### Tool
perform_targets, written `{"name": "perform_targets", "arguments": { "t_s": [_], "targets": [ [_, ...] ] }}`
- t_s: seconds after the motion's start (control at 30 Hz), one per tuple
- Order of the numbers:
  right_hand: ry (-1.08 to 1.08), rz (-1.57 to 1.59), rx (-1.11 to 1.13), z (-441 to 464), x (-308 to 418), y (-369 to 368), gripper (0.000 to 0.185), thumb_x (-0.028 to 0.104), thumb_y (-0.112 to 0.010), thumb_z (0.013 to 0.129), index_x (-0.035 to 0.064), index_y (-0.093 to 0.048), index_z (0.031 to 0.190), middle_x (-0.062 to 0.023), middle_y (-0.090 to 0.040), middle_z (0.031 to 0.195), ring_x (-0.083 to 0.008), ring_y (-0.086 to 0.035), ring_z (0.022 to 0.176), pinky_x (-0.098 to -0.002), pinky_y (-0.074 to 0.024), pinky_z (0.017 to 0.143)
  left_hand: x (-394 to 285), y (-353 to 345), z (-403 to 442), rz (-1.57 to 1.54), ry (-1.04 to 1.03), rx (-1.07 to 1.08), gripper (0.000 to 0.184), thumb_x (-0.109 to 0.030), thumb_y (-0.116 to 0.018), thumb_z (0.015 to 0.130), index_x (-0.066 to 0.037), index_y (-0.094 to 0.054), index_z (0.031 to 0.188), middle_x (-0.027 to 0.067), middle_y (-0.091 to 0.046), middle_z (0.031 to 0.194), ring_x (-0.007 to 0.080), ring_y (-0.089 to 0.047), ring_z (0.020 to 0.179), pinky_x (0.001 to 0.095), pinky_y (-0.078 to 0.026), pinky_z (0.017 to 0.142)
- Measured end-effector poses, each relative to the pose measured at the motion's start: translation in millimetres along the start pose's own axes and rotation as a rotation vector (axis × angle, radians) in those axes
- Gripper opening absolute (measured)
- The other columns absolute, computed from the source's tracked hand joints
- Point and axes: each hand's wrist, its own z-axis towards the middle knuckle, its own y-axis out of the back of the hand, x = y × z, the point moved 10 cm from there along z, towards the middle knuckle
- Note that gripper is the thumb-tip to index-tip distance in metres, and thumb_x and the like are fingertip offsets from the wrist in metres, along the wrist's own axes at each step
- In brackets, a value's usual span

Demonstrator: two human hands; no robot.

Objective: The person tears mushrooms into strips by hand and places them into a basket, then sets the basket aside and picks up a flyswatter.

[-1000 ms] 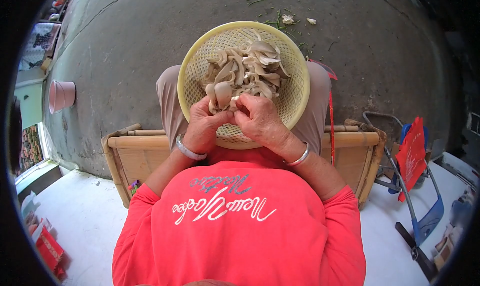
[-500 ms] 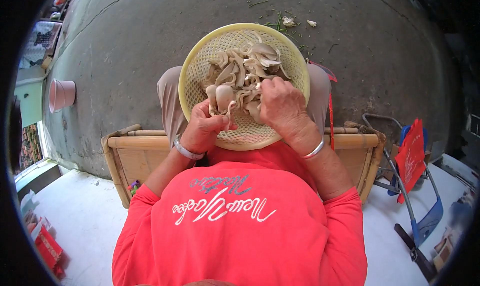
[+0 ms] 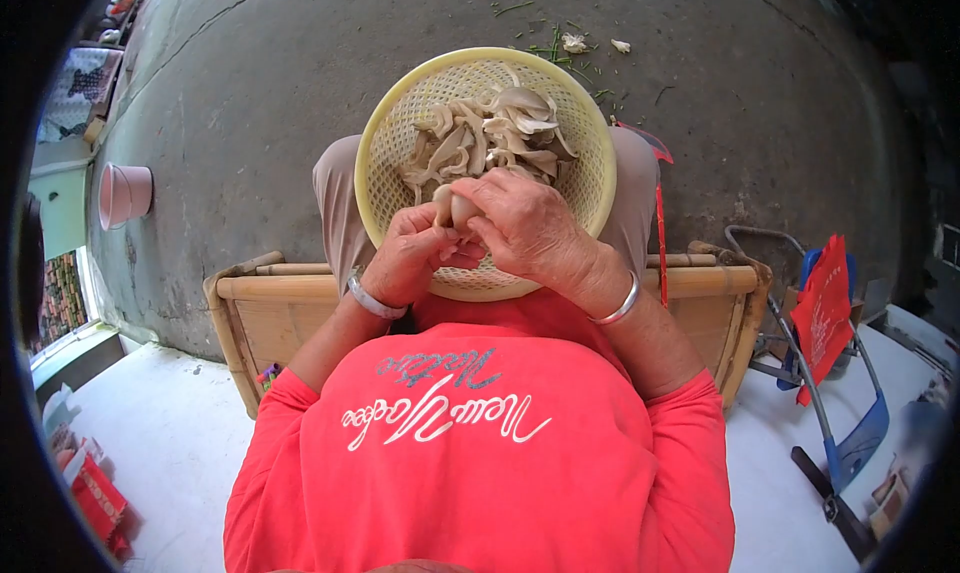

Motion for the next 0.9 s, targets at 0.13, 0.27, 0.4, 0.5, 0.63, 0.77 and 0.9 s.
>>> {"name": "perform_targets", "arguments": {
  "t_s": [0.13,0.27,0.4,0.5,0.63,0.77,0.9],
  "targets": [
    [-0.262,0.086,0.022,-11.6,-27.8,2.4,0.026,0.003,-0.063,0.078,0.0013,-0.056,0.104,-0.0120,-0.062,0.088,-0.0222,-0.062,0.072,-0.0312,-0.0506,0.067,-6.7,7.3,-2.0,-0.268,-0.026,-0.129,0.028,-0.007,-0.050,0.088,0.004,-0.056,0.113,0.0136,-0.064,0.103,0.0229,-0.066,0.092,0.0369,-0.056,0.080],
    [-0.719,0.802,-0.198,-31.2,-64.9,-1.4,0.020,0.002,-0.060,0.084,-0.0007,-0.056,0.103,-0.0043,-0.062,0.084,-0.0071,-0.058,0.067,-0.0213,-0.0485,0.062,-4.2,15.4,-0.3,-0.324,-0.070,-0.167,0.028,-0.004,-0.053,0.087,0.002,-0.055,0.114,0.0130,-0.063,0.106,0.0259,-0.065,0.096,0.0379,-0.056,0.081],
    [-0.752,1.006,-0.309,-33.7,-58.3,-14.7,0.019,0.001,-0.059,0.086,-0.0017,-0.057,0.104,-0.0010,-0.061,0.086,-0.0051,-0.057,0.070,-0.0193,-0.0484,0.063,-7.0,7.5,-1.4,-0.246,-0.092,-0.130,0.027,-0.005,-0.062,0.085,0.000,-0.056,0.111,0.0114,-0.064,0.104,0.0233,-0.065,0.095,0.0377,-0.056,0.082],
    [-0.748,0.895,-0.220,-38.1,-58.1,-30.8,0.021,0.003,-0.062,0.084,-0.0014,-0.059,0.103,-0.0026,-0.062,0.083,-0.0065,-0.058,0.071,-0.0204,-0.0493,0.063,-7.0,13.3,-3.7,-0.283,-0.131,-0.187,0.022,-0.006,-0.065,0.084,-0.001,-0.059,0.105,0.0094,-0.065,0.101,0.0213,-0.065,0.094,0.0363,-0.055,0.082],
    [-0.621,0.471,-0.066,-37.3,-54.7,-33.0,0.022,0.006,-0.067,0.078,-0.0005,-0.061,0.098,-0.0074,-0.062,0.082,-0.0120,-0.061,0.071,-0.0246,-0.0504,0.062,-11.6,16.9,-5.2,-0.268,-0.194,-0.246,0.019,-0.005,-0.065,0.085,-0.002,-0.059,0.102,0.0068,-0.065,0.095,0.0166,-0.064,0.087,0.0301,-0.053,0.078],
    [-0.500,0.373,-0.071,-30.1,-45.0,-32.0,0.023,0.007,-0.067,0.077,-0.0007,-0.061,0.098,-0.0090,-0.063,0.082,-0.0149,-0.061,0.068,-0.0269,-0.0493,0.058,-21.5,11.7,-7.0,-0.097,-0.282,-0.224,0.014,-0.006,-0.065,0.085,-0.002,-0.060,0.098,0.0046,-0.063,0.090,0.0103,-0.059,0.077,0.0237,-0.049,0.070],
    [-0.541,0.404,-0.043,-31.3,-46.9,-35.8,0.015,0.008,-0.066,0.076,-0.0007,-0.062,0.088,-0.0116,-0.062,0.079,-0.0166,-0.060,0.065,-0.0293,-0.0480,0.057,-20.6,11.6,-8.4,-0.054,-0.268,-0.258,0.013,-0.006,-0.066,0.084,-0.001,-0.062,0.096,0.0027,-0.063,0.085,0.0090,-0.058,0.074,0.0230,-0.048,0.069]
  ]
}}
